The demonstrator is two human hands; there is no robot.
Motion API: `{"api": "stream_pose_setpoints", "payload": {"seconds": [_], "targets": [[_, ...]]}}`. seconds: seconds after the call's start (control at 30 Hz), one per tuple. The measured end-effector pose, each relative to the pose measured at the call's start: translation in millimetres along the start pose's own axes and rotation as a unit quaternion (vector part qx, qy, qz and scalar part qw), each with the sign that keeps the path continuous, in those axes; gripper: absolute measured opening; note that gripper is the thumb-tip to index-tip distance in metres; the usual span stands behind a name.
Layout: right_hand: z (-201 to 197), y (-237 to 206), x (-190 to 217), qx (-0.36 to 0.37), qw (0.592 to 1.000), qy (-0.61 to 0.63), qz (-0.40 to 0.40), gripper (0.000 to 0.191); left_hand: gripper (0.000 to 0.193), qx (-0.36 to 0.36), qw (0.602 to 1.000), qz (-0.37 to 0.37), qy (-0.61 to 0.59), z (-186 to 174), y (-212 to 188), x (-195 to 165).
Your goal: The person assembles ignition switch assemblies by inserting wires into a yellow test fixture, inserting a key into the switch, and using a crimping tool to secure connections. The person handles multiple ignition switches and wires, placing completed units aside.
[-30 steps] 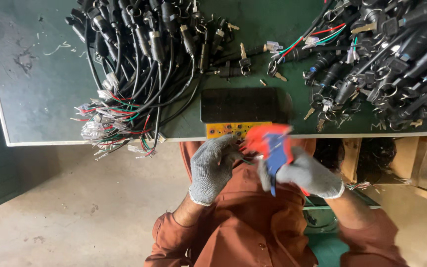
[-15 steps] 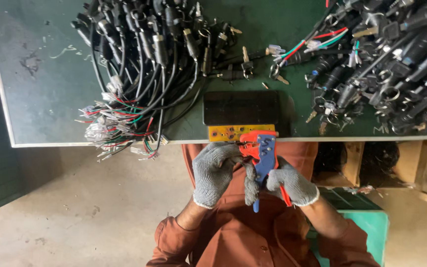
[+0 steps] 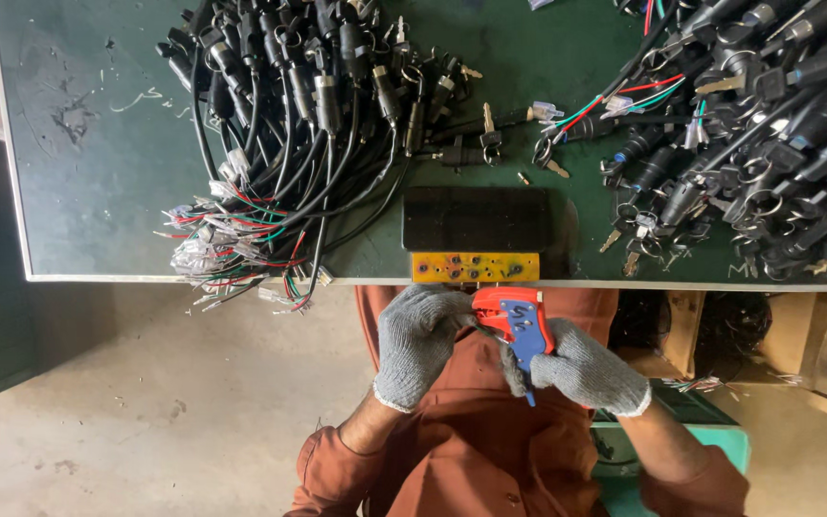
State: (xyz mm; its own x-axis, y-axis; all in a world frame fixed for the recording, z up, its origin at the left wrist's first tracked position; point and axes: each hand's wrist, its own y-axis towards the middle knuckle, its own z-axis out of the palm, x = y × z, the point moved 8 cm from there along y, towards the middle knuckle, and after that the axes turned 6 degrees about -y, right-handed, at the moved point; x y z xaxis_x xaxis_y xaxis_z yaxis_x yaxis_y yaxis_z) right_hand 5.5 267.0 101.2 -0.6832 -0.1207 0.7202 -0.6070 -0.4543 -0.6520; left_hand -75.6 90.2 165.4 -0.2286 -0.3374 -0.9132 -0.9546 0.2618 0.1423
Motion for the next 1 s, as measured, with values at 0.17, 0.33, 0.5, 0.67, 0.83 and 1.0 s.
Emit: {"api": "stream_pose_setpoints", "payload": {"seconds": [0.17,0.33,0.5,0.67,0.83,1.0], "targets": [[-3.4,0.9,13.5,0.01,0.996,-0.081,-0.019,0.018,0.033,0.015,0.999,-0.026,-0.032,1.2,0.2,7.5],[-3.8,0.8,15.9,0.01,0.997,-0.077,-0.003,0.018,0.032,0.026,0.982,-0.172,-0.076,5.9,-5.3,26.6],[3.6,2.8,14.5,0.042,0.998,0.048,-0.005,0.022,0.039,0.034,0.99,-0.102,-0.095,3.7,-2.2,19.2],[7.9,6.6,10.1,0.056,0.997,0.045,-0.019,0.024,0.039,0.046,0.991,-0.087,-0.093,4.5,-1.7,21.4],[7.1,5.9,5.0,0.04,0.998,0.044,-0.012,0.022,0.042,0.063,0.99,-0.112,-0.062,7.6,-2.7,24.7],[2.6,6.3,2.6,0.031,0.999,-0.008,-0.006,0.016,0.039,0.073,0.989,-0.075,-0.107,8.5,-2.8,21.6]]}}
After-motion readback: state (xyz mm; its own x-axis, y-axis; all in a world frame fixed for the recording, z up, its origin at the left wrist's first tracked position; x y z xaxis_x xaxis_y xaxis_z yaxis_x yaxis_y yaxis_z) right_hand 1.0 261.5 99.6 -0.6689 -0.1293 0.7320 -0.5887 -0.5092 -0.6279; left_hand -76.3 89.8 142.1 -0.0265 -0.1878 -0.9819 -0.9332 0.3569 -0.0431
